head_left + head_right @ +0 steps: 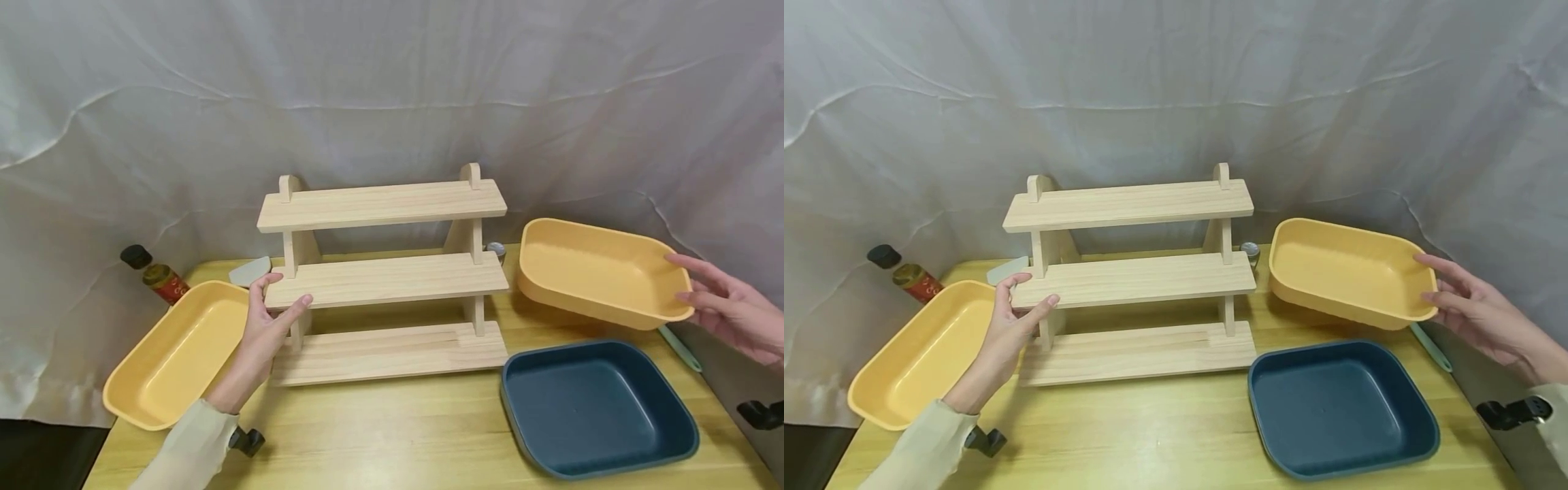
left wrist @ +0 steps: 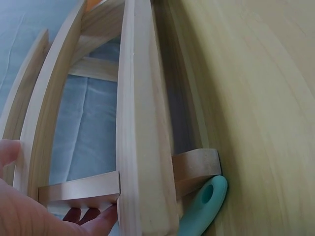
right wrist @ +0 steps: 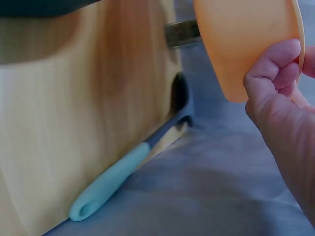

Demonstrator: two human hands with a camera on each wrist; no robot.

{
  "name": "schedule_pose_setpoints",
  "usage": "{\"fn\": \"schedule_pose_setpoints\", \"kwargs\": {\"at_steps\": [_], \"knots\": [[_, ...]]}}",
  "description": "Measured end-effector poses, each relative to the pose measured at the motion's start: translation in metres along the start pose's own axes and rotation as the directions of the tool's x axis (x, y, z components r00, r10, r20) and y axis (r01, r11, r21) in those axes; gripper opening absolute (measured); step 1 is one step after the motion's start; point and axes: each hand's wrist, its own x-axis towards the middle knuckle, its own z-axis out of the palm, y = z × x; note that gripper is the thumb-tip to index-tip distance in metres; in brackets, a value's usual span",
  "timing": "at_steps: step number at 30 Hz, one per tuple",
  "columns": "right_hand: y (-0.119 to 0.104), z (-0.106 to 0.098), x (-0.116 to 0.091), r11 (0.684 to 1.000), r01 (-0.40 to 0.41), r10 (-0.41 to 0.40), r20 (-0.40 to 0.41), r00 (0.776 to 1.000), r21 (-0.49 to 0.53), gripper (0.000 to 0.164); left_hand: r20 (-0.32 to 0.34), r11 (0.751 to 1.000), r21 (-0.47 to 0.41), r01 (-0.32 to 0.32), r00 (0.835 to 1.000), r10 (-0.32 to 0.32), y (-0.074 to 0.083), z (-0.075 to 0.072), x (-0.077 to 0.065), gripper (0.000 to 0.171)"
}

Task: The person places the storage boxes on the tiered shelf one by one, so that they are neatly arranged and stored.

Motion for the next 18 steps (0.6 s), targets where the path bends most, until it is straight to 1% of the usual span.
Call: {"fn": "schedule_pose_setpoints", "kwargs": {"at_steps": [2,5,9,11,14,18], "knots": [[-0.008,0.003,-0.001,1.0,0.005,-0.005,-0.018,1.0,0.017,0.069,0.002,1.0,0.001,0.002,1.0,-0.002,0.0,0.0,0.0,0.079],[-0.021,0.006,-0.002,0.996,0.028,-0.025,-0.03,0.999,0.09,0.067,0.004,1.0,0.005,0.004,1.0,-0.004,-0.001,-0.001,-0.001,0.079],[-0.04,0.012,-0.001,0.983,0.079,-0.073,-0.038,0.997,0.168,0.066,0.01,1.0,0.005,0.011,1.0,-0.011,-0.001,-0.001,-0.001,0.079],[-0.048,0.016,0.0,0.973,0.116,-0.113,-0.026,0.993,0.197,0.065,0.015,1.0,0.009,0.017,1.0,-0.017,-0.001,-0.001,-0.001,0.079],[-0.059,0.021,0.004,0.962,0.168,-0.17,-0.009,0.985,0.216,0.065,0.021,1.0,0.011,0.022,1.0,-0.022,0.0,-0.002,0.0,0.079],[-0.072,0.028,0.006,0.963,0.195,-0.196,-0.01,0.98,0.188,0.065,0.028,1.0,0.011,0.027,0.999,-0.027,0.002,-0.003,0.0,0.078]]}}
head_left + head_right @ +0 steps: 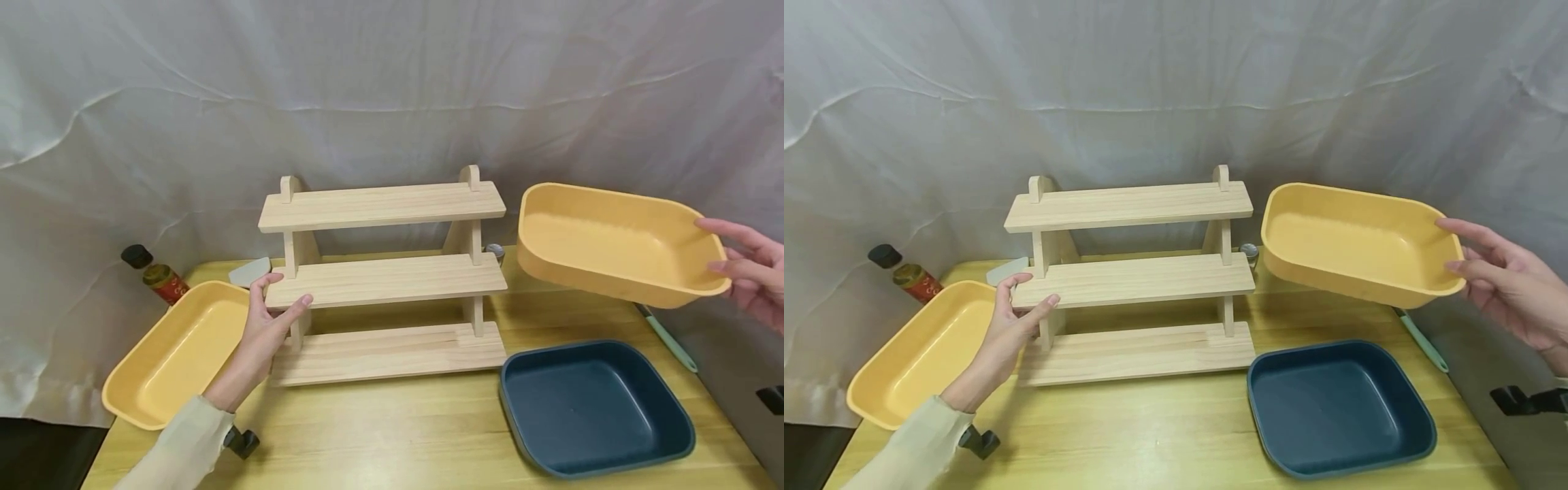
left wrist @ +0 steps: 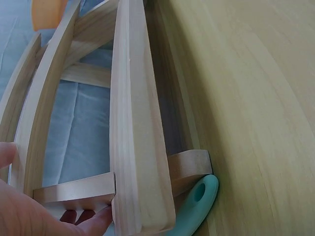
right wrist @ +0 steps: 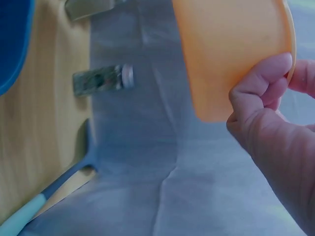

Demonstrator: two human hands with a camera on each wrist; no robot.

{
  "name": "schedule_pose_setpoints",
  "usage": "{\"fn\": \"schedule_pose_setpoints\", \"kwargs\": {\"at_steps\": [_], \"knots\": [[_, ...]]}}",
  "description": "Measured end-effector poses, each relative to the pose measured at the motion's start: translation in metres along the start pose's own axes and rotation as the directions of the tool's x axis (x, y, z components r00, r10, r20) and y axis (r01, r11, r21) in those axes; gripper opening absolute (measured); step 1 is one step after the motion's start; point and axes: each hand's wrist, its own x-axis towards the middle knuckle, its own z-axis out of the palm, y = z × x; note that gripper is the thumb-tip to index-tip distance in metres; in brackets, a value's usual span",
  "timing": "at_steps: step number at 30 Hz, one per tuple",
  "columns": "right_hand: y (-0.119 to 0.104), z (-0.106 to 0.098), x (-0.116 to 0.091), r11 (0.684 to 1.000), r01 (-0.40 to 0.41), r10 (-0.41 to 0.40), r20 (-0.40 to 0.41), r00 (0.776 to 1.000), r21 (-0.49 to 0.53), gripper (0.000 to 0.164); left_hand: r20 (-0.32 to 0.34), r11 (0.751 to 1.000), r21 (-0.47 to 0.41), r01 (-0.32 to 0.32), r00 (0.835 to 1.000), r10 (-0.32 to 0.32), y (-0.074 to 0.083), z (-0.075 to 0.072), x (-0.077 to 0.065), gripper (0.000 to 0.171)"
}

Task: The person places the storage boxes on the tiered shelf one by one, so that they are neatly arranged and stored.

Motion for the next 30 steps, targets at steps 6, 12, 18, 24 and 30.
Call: {"fn": "schedule_pose_setpoints", "kwargs": {"at_steps": [6,12,18,24,30], "knots": [[-0.015,0.014,0.004,1.0,-0.005,0.005,-0.023,1.0,-0.01,0.065,0.003,1.0,0.0,-0.004,1.0,0.004,0.0,0.001,0.0,0.077],[-0.027,0.05,0.015,0.999,0.012,-0.014,-0.073,0.997,-0.036,0.06,0.017,1.0,0.014,-0.009,1.0,0.009,0.0,-0.001,0.002,0.078],[-0.031,0.092,0.03,0.998,0.032,-0.035,-0.057,0.998,-0.053,0.055,0.01,1.0,0.024,-0.017,1.0,0.017,0.001,-0.002,0.0,0.078],[-0.035,0.123,0.045,1.0,-0.017,0.014,-0.084,0.996,-0.026,0.055,0.014,0.999,0.033,-0.018,1.0,0.017,0.001,0.002,0.002,0.079],[-0.032,0.158,0.069,0.998,-0.055,0.054,-0.074,0.996,-0.015,0.053,0.004,0.999,0.038,-0.023,1.0,0.023,0.001,0.002,0.002,0.079]]}}
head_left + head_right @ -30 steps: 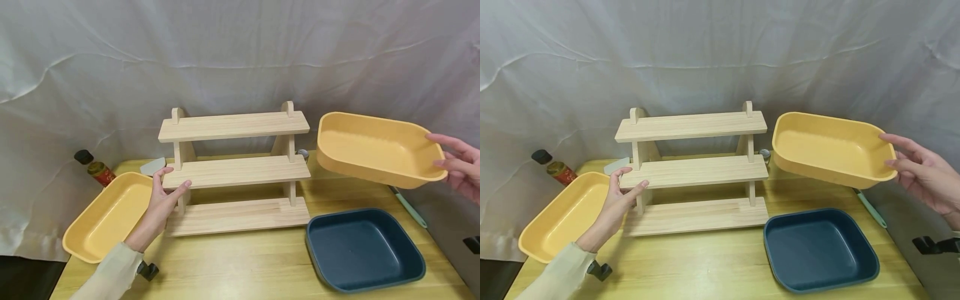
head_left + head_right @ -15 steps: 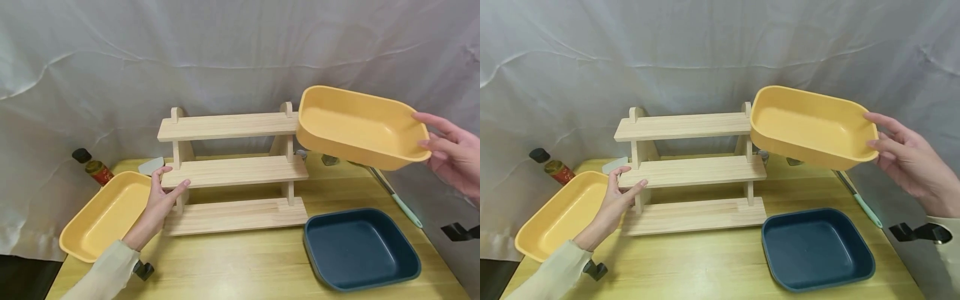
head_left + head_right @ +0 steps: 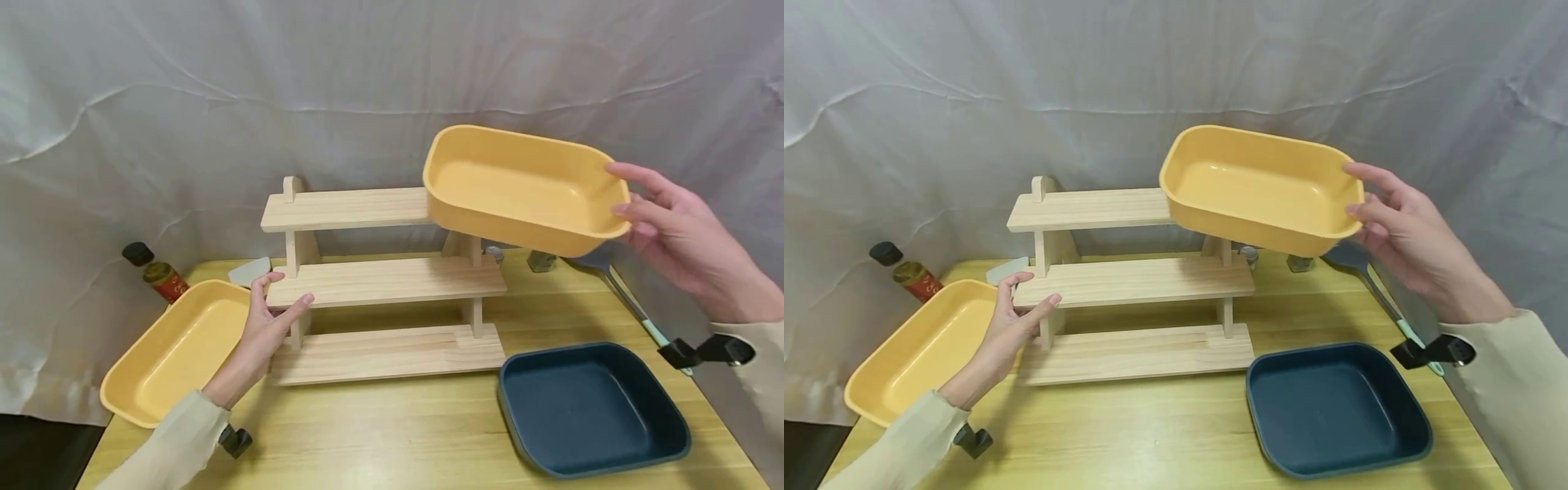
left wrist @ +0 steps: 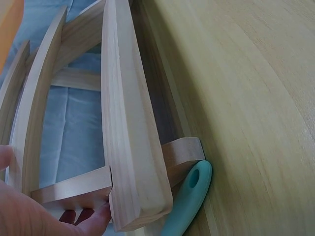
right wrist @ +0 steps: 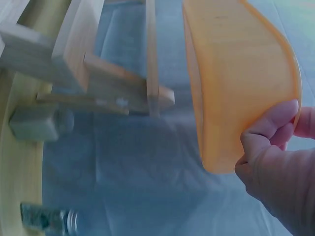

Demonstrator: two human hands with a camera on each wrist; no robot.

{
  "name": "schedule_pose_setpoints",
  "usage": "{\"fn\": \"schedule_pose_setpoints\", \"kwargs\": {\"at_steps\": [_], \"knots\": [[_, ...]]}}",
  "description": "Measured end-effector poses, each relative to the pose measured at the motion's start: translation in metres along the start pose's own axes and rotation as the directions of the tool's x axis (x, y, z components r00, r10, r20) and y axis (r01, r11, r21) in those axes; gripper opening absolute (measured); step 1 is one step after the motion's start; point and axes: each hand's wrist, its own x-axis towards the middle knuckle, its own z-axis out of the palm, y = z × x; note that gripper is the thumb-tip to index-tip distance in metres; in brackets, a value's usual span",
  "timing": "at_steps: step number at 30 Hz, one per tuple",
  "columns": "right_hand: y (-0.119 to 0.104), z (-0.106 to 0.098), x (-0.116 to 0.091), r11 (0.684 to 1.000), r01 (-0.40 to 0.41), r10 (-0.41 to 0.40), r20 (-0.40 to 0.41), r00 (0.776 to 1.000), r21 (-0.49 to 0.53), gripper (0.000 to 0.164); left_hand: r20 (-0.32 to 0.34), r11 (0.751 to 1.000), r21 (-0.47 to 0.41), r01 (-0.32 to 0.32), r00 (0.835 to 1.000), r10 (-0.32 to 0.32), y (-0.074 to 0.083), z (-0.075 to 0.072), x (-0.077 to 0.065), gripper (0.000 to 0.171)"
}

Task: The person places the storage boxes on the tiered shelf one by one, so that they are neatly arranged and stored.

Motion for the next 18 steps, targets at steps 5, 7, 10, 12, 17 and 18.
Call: {"fn": "schedule_pose_setpoints", "kwargs": {"at_steps": [5,7,10,12,17,18], "knots": [[0.005,0.033,0.021,0.999,-0.048,0.049,0.022,0.999,-0.011,0.052,-0.001,1.0,0.004,0.007,1.0,-0.007,-0.001,-0.001,-0.001,0.08],[0.008,0.047,0.029,0.997,-0.066,0.067,0.015,0.998,-0.046,0.052,-0.003,1.0,0.003,0.008,1.0,-0.008,-0.001,-0.002,-0.001,0.08],[0.012,0.065,0.039,0.991,-0.085,0.086,0.004,0.996,-0.101,0.054,-0.002,1.0,0.008,0.013,1.0,-0.013,-0.002,-0.002,-0.002,0.081],[0.015,0.076,0.046,0.988,-0.089,0.09,0.003,0.996,-0.128,0.057,-0.003,1.0,0.009,0.014,1.0,-0.014,-0.002,-0.002,-0.003,0.081],[0.02,0.099,0.062,0.982,-0.092,0.095,0.011,0.995,-0.165,0.059,-0.003,1.0,0.005,0.002,1.0,-0.002,-0.002,-0.001,-0.003,0.08],[0.021,0.104,0.065,0.982,-0.096,0.099,0.012,0.995,-0.163,0.058,-0.004,1.0,0.003,0.0,1.0,0.0,-0.001,-0.001,-0.003,0.079]]}}
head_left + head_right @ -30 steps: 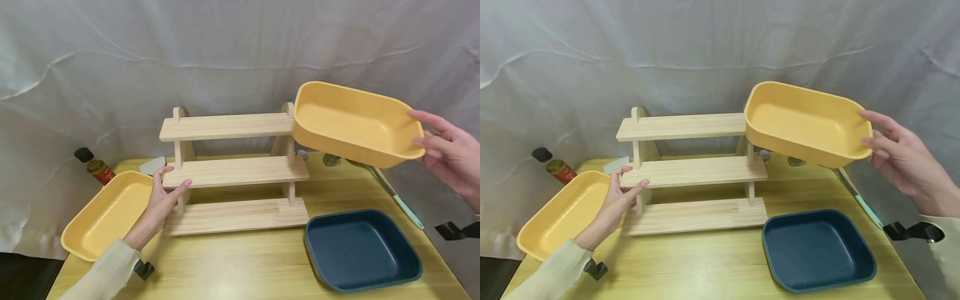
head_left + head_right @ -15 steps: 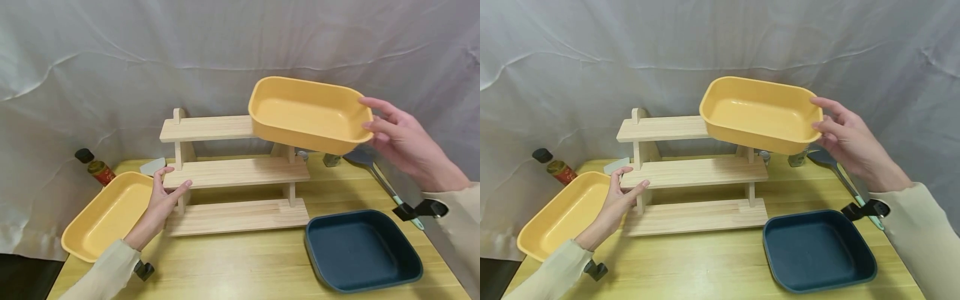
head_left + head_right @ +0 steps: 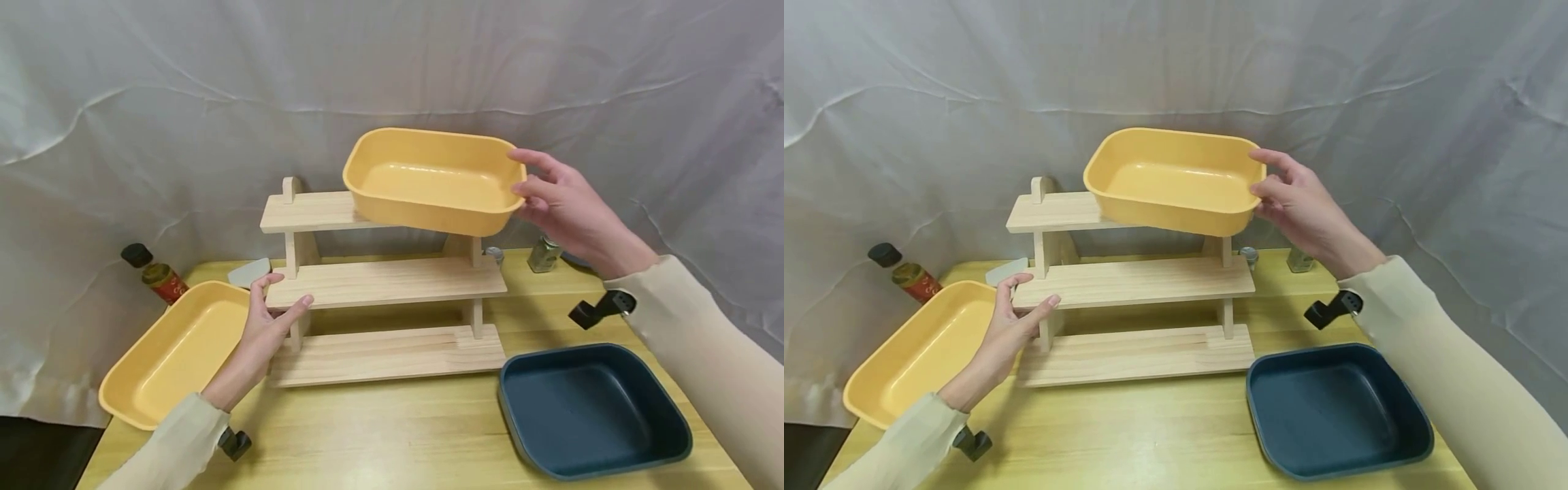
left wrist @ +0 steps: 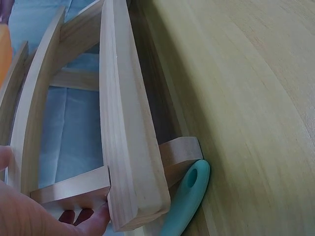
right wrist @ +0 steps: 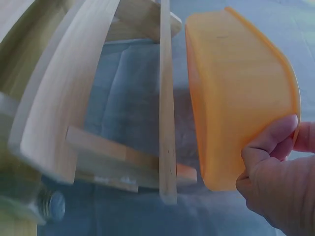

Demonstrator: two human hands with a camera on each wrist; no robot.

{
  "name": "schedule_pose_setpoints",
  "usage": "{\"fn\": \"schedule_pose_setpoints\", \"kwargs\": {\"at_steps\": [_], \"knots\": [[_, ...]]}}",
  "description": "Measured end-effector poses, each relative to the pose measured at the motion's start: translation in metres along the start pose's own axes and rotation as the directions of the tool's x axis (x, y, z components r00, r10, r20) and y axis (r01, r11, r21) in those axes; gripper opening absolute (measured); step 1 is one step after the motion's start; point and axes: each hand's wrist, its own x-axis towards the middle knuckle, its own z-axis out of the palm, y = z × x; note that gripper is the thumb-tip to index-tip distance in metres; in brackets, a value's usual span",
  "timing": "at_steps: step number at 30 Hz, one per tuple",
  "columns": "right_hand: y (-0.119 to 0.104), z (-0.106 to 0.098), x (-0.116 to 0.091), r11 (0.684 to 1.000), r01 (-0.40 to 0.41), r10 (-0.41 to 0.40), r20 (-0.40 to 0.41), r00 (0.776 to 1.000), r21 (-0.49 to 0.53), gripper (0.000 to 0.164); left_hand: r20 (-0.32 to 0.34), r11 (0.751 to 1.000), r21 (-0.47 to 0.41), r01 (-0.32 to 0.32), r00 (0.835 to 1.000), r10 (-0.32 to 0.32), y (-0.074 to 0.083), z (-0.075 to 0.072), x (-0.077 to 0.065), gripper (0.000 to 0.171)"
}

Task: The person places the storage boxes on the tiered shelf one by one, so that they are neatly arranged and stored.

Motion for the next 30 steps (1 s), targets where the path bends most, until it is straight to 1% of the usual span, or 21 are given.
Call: {"fn": "schedule_pose_setpoints", "kwargs": {"at_steps": [4,8,17,23,30], "knots": [[0.003,0.015,0.015,1.0,-0.006,0.006,0.019,1.0,0.007,0.057,0.002,1.0,-0.002,0.001,1.0,-0.001,0.0,0.0,-0.001,0.08],[0.008,0.023,0.028,0.999,-0.019,0.018,0.042,0.999,0.032,0.058,0.007,1.0,-0.001,0.004,1.0,-0.004,-0.001,0.001,-0.001,0.08],[0.015,0.025,0.052,0.996,-0.074,0.071,0.064,0.995,0.045,0.058,-0.002,1.0,-0.004,0.008,1.0,-0.008,-0.003,0.001,-0.001,0.079],[0.015,0.027,0.063,0.994,-0.11,0.109,0.051,0.993,0.023,0.054,-0.003,1.0,-0.023,0.015,1.0,-0.015,-0.003,0.001,-0.002,0.077],[0.012,0.034,0.075,0.992,-0.128,0.127,0.038,0.991,0.01,0.053,-0.013,1.0,-0.013,0.014,1.0,-0.015,-0.004,-0.001,-0.002,0.077]]}}
